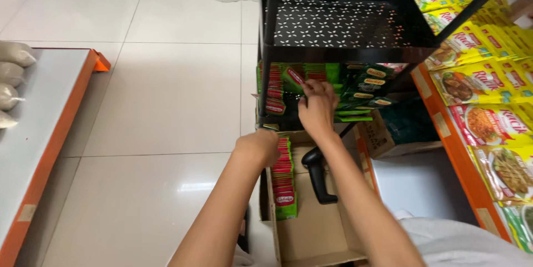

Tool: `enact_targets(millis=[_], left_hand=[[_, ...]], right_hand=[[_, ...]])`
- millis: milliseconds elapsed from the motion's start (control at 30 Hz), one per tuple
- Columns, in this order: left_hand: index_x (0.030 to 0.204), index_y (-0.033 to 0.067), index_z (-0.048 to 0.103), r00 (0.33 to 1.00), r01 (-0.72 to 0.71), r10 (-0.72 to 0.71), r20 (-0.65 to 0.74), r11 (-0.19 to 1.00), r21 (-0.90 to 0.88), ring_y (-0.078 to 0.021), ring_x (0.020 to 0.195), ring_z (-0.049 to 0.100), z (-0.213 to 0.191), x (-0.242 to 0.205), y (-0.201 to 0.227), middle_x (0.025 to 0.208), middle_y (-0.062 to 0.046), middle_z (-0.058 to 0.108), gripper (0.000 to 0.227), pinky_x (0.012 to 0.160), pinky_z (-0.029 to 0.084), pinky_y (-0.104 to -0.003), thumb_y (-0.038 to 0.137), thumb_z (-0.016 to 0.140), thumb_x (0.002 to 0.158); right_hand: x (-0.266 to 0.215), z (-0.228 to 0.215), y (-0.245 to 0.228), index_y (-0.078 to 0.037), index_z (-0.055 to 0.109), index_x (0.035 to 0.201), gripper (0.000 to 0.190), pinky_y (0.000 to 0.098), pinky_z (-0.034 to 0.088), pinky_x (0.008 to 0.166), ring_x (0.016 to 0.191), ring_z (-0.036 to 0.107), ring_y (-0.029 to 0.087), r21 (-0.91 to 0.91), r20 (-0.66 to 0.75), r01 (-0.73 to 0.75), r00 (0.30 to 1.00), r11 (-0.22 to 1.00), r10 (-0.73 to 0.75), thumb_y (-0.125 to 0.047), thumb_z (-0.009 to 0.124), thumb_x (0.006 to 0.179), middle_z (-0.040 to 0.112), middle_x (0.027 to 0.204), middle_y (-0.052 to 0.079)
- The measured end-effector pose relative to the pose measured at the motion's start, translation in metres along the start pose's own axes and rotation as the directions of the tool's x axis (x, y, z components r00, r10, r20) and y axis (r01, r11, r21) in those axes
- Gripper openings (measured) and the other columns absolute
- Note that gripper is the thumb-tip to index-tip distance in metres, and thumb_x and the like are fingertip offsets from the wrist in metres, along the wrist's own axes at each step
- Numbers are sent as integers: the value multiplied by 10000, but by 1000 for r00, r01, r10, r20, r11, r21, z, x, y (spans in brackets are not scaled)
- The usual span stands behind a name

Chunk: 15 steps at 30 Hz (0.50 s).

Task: The person crouches in a store aisle and repeatedly picks green sachets from a cardboard box, scans each with a handheld barcode scanner, and places them onto a black wire shelf. The process continues for the duration of the clip.

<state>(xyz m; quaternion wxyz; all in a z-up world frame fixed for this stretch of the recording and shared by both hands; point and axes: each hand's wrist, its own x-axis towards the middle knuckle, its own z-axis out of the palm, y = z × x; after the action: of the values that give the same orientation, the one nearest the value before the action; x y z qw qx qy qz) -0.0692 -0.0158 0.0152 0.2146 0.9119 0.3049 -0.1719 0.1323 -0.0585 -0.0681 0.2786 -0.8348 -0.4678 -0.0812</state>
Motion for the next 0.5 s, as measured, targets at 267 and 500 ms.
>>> enact_targets(millis=[267,500], left_hand=[[1550,-11,339,957,-236,218,-191,968,-81,-477,1306,567,-9,33,75,1466,-241,506,842,1031,522,-610,211,762,858],[1221,35,716,949,-309,313,34,947,-87,-414,1134,695,13,43,129,1160,-204,739,547,903,607,-516,337,760,767]], right_hand=[[-141,-91,-2,-67,789,961,209,338,571,864,927,702,207,630,-271,-108,897,769,348,76,678,857,731,966,91],[-174,-109,34,-31,722,971,179,272,635,704,779,694,139,843,-45,-324,753,429,656,86,605,903,647,916,88]])
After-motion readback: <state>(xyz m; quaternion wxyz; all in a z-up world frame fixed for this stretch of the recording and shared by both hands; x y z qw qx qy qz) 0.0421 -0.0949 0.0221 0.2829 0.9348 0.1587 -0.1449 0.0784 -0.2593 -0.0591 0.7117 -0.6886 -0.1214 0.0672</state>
